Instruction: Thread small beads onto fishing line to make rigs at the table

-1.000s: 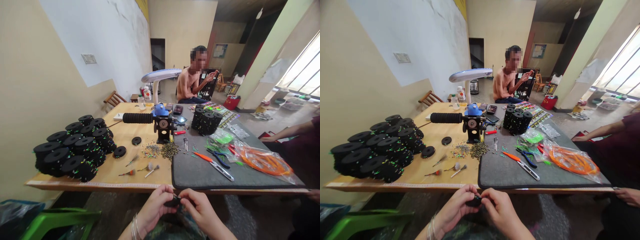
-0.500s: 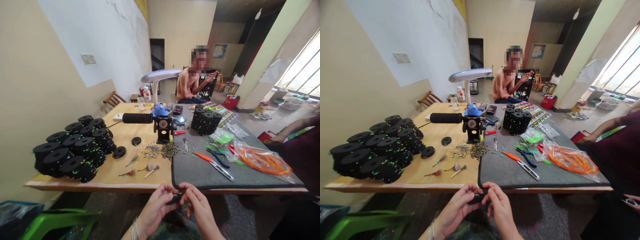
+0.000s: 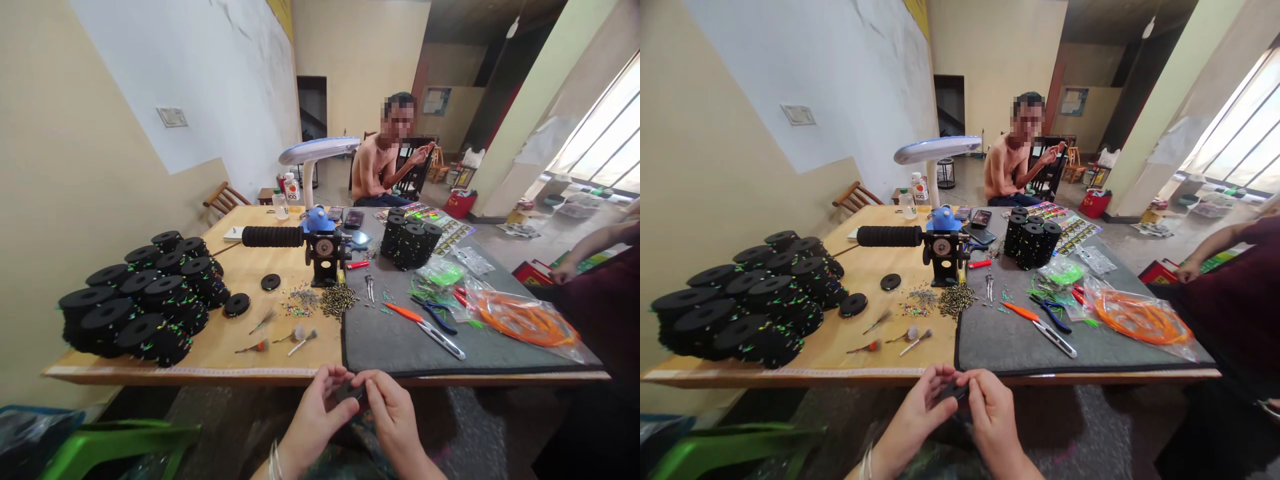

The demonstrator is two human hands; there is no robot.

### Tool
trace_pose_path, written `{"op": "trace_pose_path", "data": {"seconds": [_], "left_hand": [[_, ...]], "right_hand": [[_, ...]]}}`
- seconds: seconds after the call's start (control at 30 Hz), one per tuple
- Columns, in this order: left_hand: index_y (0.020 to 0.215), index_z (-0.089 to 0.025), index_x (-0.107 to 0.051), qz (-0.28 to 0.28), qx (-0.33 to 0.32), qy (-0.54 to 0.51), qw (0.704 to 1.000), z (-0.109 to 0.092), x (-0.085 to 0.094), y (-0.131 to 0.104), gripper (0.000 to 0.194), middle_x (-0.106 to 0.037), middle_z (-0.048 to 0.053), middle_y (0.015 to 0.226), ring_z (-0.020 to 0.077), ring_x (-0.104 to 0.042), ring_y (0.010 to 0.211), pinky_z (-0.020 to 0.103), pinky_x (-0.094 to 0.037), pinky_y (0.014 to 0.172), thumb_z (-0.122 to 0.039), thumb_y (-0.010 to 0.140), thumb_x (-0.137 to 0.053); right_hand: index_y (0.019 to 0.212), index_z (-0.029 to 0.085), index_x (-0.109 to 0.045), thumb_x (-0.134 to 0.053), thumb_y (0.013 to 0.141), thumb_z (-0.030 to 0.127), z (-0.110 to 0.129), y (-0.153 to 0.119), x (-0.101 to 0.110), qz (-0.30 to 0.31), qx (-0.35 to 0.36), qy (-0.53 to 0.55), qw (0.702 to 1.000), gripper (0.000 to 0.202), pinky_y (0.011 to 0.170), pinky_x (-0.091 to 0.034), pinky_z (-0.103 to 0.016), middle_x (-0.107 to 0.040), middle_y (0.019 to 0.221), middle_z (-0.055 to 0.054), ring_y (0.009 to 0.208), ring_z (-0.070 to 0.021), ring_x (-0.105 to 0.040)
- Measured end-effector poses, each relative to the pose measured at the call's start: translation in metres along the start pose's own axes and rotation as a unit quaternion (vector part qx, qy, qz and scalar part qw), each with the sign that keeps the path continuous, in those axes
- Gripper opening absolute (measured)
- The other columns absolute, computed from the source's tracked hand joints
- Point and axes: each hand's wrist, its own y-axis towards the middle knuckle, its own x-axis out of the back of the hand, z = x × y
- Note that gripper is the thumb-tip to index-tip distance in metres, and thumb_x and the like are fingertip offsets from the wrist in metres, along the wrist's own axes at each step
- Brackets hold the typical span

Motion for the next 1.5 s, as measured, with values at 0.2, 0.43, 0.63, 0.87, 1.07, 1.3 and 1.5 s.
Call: {"op": "trace_pose_path", "data": {"seconds": [0.2, 0.43, 0.63, 0.87, 1.07, 1.3, 1.5], "left_hand": [[0.091, -0.019, -0.06, 0.02, 0.035, -0.035, 0.999, -0.004, -0.005, -0.003, 0.029, -0.063, 0.005, 0.095, 0.0221, -0.058, 0.097, 0.033, -0.044, 0.086, -0.019, 0.067, -0.076], [0.087, -0.019, -0.057, 0.041, 0.064, -0.035, 0.996, -0.006, -0.01, -0.002, 0.025, -0.063, 0.002, 0.087, 0.0169, -0.058, 0.081, 0.028, -0.044, 0.073, -0.025, 0.071, -0.075], [0.088, -0.02, -0.052, 0.04, 0.061, -0.034, 0.997, -0.002, -0.011, -0.002, 0.022, -0.063, 0.0, 0.082, 0.015, -0.057, 0.075, 0.026, -0.042, 0.069, -0.022, 0.072, -0.068], [0.09, -0.021, -0.05, 0.055, 0.087, -0.098, 0.99, -0.002, -0.014, -0.004, 0.026, -0.063, 0.001, 0.085, 0.0154, -0.057, 0.075, 0.028, -0.042, 0.069, -0.014, 0.067, -0.06], [0.087, -0.021, -0.049, 0.018, 0.077, 0.013, 0.997, -0.001, -0.014, -0.002, 0.027, -0.062, 0.001, 0.084, 0.0164, -0.056, 0.077, 0.026, -0.042, 0.066, -0.028, 0.07, -0.07], [0.085, -0.021, -0.052, 0.016, 0.093, -0.042, 0.995, 0.01, -0.012, -0.001, 0.019, -0.056, -0.003, 0.077, 0.0138, -0.053, 0.071, 0.025, -0.04, 0.067, -0.017, 0.068, -0.058], [0.087, -0.02, -0.05, 0.033, 0.06, -0.021, 0.997, 0.012, -0.015, -0.001, 0.015, -0.056, -0.003, 0.074, 0.014, -0.051, 0.071, 0.025, -0.038, 0.068, -0.023, 0.076, -0.06]], "right_hand": [[0.081, 0.017, -0.069, -0.045, 0.092, 0.04, -0.005, 0.003, 0.003, 0.052, -0.031, -0.015, 0.998, 0.035, 0.048, -0.048, -0.021, -0.068, 0.074, -0.005, 0.052, -0.0141, -0.06], [0.08, 0.019, -0.069, -0.047, 0.091, 0.033, 0.0, 0.0, 0.003, 0.056, 0.041, -0.081, 0.994, 0.028, 0.062, -0.048, -0.024, -0.068, 0.073, -0.005, 0.064, -0.017, -0.062], [0.078, 0.017, -0.068, -0.048, 0.091, 0.038, -0.007, 0.003, 0.008, 0.073, -0.041, -0.03, 0.996, 0.031, 0.05, -0.048, -0.023, -0.065, 0.063, -0.003, 0.05, -0.0146, -0.06], [0.08, 0.016, -0.068, -0.047, 0.09, 0.042, -0.008, 0.004, 0.009, 0.091, -0.075, -0.002, 0.993, 0.035, 0.046, -0.049, -0.024, -0.064, 0.062, -0.003, 0.047, -0.0163, -0.063], [0.079, 0.019, -0.068, -0.045, 0.092, 0.029, -0.001, 0.002, 0.011, 0.087, 0.067, -0.112, 0.988, 0.029, 0.065, -0.048, -0.024, -0.068, 0.074, -0.005, 0.068, -0.0166, -0.063], [0.076, 0.018, -0.07, -0.046, 0.091, 0.034, -0.007, 0.005, 0.009, 0.118, -0.031, -0.064, 0.99, 0.033, 0.048, -0.044, -0.021, -0.064, 0.062, -0.001, 0.045, -0.0123, -0.057], [0.074, 0.017, -0.07, -0.048, 0.09, 0.029, -0.003, 0.003, 0.01, 0.113, 0.023, -0.105, 0.988, 0.03, 0.059, -0.044, -0.021, -0.066, 0.067, -0.002, 0.06, -0.0138, -0.06]]}}
